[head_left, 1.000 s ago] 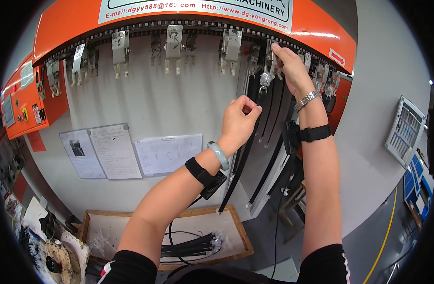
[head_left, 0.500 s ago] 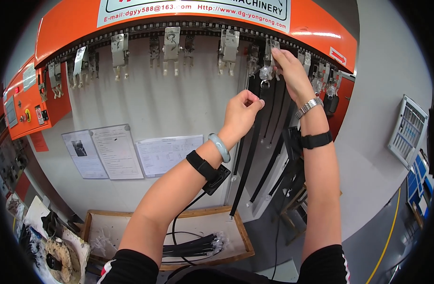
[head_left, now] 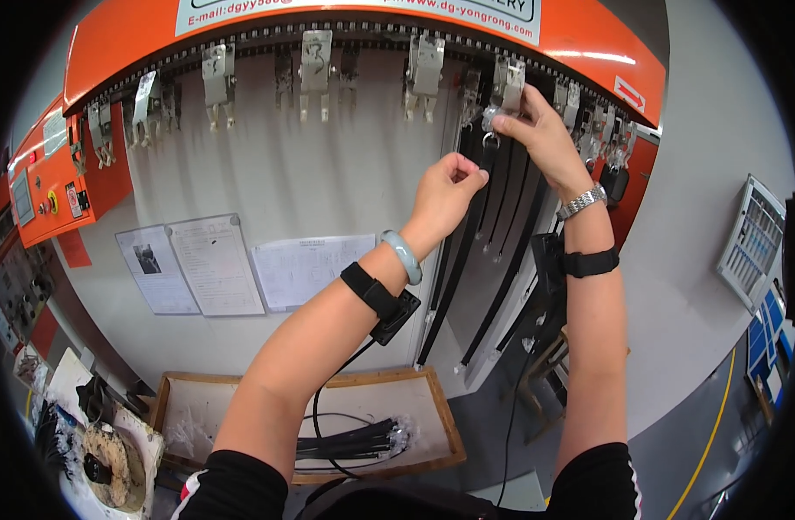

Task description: Applying adhesive to the ends of leather or synthetic straps and hanging them on a motorized rack.

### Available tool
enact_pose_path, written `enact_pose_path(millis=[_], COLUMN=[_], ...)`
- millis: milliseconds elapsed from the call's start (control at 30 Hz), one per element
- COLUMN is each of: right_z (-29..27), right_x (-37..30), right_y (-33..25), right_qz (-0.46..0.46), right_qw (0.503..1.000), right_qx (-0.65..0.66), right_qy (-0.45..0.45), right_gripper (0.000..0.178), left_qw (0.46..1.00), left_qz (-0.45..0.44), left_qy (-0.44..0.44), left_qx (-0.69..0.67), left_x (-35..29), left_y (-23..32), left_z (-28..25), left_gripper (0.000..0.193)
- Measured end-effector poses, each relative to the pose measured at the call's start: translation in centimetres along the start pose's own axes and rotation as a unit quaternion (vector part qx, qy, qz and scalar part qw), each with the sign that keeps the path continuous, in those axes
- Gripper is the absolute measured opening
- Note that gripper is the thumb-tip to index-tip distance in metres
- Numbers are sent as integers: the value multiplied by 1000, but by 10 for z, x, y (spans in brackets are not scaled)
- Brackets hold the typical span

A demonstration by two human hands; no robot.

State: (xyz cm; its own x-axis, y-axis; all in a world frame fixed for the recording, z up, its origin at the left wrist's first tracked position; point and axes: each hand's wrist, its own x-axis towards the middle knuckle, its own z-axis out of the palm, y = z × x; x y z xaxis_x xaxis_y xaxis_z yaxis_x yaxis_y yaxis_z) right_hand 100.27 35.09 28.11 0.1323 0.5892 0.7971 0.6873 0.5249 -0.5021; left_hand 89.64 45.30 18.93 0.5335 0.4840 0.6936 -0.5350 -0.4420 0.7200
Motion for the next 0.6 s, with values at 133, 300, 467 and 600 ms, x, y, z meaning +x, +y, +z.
enact_pose_path(millis=[133,300,467,600], right_z=[-10,13,95,184], right_x=[-15,-89,-177,-223], right_y=[-10,-50,-35,-28], right_qz=[-84,-113,-28,111], right_qw=[977,974,973,943], right_qx=[-158,-11,188,314], right_qy=[119,197,128,7], right_gripper=[60,49,17,7], left_qw=[1000,999,995,970], left_qz=[2,35,-25,-129], left_qy=[3,9,32,23], left_qx=[4,31,86,204], left_x=[-2,-15,-78,-179], left_y=[-3,-13,-17,39], left_z=[6,-1,-66,-142], left_gripper=[12,14,12,15])
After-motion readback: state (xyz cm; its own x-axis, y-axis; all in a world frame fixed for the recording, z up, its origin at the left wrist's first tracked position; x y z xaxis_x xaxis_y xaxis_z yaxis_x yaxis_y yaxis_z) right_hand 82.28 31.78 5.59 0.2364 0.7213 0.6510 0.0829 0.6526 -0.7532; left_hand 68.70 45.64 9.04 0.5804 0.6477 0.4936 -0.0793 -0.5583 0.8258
